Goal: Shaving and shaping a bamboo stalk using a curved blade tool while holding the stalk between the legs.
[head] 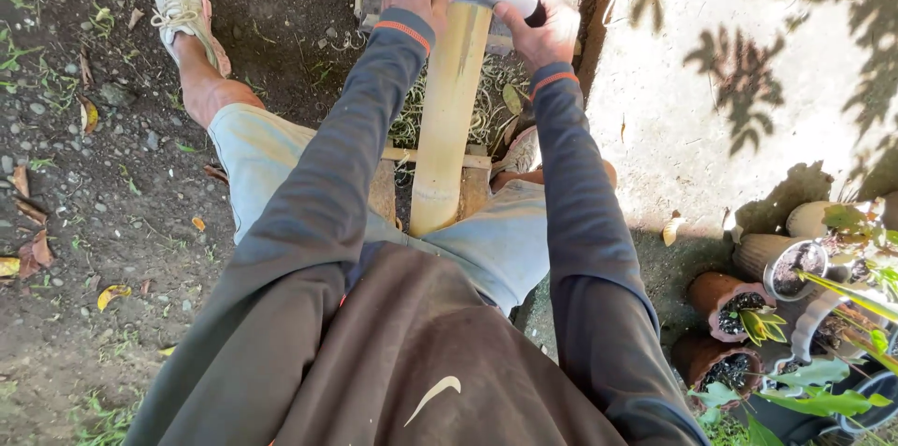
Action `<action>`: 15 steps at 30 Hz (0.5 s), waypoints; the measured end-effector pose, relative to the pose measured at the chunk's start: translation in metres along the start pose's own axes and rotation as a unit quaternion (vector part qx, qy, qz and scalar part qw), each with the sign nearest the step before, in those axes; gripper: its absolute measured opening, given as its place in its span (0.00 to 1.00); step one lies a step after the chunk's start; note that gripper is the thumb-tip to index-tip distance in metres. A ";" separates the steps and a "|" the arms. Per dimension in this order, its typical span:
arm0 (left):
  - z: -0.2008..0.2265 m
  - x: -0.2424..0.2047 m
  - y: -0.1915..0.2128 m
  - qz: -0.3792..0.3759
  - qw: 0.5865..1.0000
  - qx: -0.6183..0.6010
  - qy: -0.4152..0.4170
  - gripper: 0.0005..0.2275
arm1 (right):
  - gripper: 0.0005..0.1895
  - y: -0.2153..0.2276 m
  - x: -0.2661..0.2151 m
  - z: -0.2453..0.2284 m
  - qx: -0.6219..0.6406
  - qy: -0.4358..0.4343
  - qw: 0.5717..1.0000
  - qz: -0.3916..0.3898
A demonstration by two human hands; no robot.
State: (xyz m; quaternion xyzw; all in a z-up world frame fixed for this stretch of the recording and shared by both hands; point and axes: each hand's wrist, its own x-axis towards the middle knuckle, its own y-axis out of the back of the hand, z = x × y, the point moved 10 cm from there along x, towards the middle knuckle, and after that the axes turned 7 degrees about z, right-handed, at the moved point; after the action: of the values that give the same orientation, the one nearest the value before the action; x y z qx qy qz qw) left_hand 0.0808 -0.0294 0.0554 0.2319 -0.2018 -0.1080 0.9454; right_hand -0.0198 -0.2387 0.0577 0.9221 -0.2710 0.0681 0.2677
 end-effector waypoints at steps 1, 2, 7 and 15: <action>-0.002 -0.003 -0.002 -0.003 1.000 0.001 0.003 0.08 | 0.17 0.001 -0.001 -0.003 0.001 -0.004 1.000 -0.001; -0.004 -0.006 -0.002 0.001 1.000 -0.001 0.004 0.08 | 0.17 0.002 -0.002 -0.006 -0.014 -0.009 1.000 -0.010; 0.005 -0.022 0.002 0.014 1.000 0.002 -0.021 0.09 | 0.18 0.005 -0.014 -0.025 -0.046 0.055 0.997 -0.028; 0.024 -0.086 0.018 -0.018 0.999 -0.038 0.027 0.09 | 0.21 0.016 -0.067 -0.027 -0.092 0.016 0.994 -0.059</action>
State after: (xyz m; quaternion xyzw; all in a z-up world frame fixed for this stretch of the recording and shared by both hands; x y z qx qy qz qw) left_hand -0.0047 0.0023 0.0545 0.2024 -0.1679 -0.1259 0.9565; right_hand -0.0840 -0.2046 0.0699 0.9067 -0.2168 0.0420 0.3593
